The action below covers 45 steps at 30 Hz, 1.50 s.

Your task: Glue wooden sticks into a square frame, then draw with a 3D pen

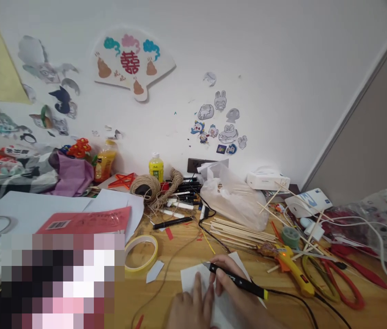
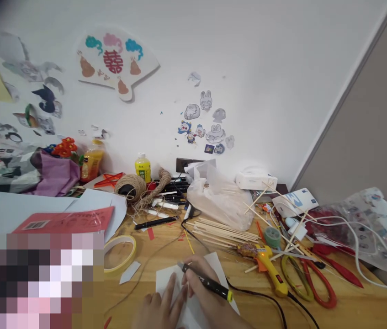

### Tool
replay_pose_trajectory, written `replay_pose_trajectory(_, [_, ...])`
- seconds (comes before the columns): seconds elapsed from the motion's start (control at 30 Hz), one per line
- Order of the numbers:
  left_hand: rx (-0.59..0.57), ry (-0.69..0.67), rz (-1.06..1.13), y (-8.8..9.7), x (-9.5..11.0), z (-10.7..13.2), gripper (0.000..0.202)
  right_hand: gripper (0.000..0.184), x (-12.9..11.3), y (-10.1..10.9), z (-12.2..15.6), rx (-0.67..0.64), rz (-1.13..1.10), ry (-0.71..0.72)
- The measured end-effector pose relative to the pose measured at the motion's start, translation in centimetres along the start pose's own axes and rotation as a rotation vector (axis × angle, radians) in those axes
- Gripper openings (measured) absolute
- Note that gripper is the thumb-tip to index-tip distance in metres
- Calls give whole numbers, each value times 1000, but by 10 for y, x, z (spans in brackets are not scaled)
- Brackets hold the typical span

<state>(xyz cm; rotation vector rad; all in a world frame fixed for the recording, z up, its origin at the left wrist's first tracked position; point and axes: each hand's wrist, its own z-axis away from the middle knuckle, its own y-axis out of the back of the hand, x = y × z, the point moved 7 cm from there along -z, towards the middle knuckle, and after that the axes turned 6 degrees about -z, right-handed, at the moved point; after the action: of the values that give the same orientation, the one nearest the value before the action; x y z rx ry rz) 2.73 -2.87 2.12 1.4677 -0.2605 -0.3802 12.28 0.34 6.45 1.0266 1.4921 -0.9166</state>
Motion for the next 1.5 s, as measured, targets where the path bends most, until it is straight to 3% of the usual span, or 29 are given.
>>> replay_pose_trajectory(0.13, [-44, -14, 12, 11, -9, 8, 66, 28, 9, 12, 2, 77, -39, 17])
replay_pose_trajectory(0.3, [-75, 6, 26, 39, -14, 10, 64, 24, -6, 21, 4, 28, 27, 22])
replay_pose_trajectory(0.4, [-110, 15, 51, 41, -16, 12, 63, 20, -15, 26, 8, 6, 77, 6])
replay_pose_trajectory(0.6, [29, 16, 61, 49, -23, 18, 59, 25, -9, 29, 8, -51, 79, -71])
replay_pose_trajectory(0.8, [-43, 39, 24, 50, -33, 12, 61, 22, -17, 23, -1, -101, 179, -19])
replay_pose_trajectory(0.93, [-22, -1, 17, 49, -32, 12, 61, 28, -11, 22, 5, -109, 248, 67])
replay_pose_trajectory(1.07, [-26, -2, -29, 47, -31, 14, 61, 21, -6, 23, 14, -55, 376, 110])
replay_pose_trajectory(1.5, [7, -13, -37, 45, -31, 16, 61, 11, -18, 8, 12, -126, 605, 240])
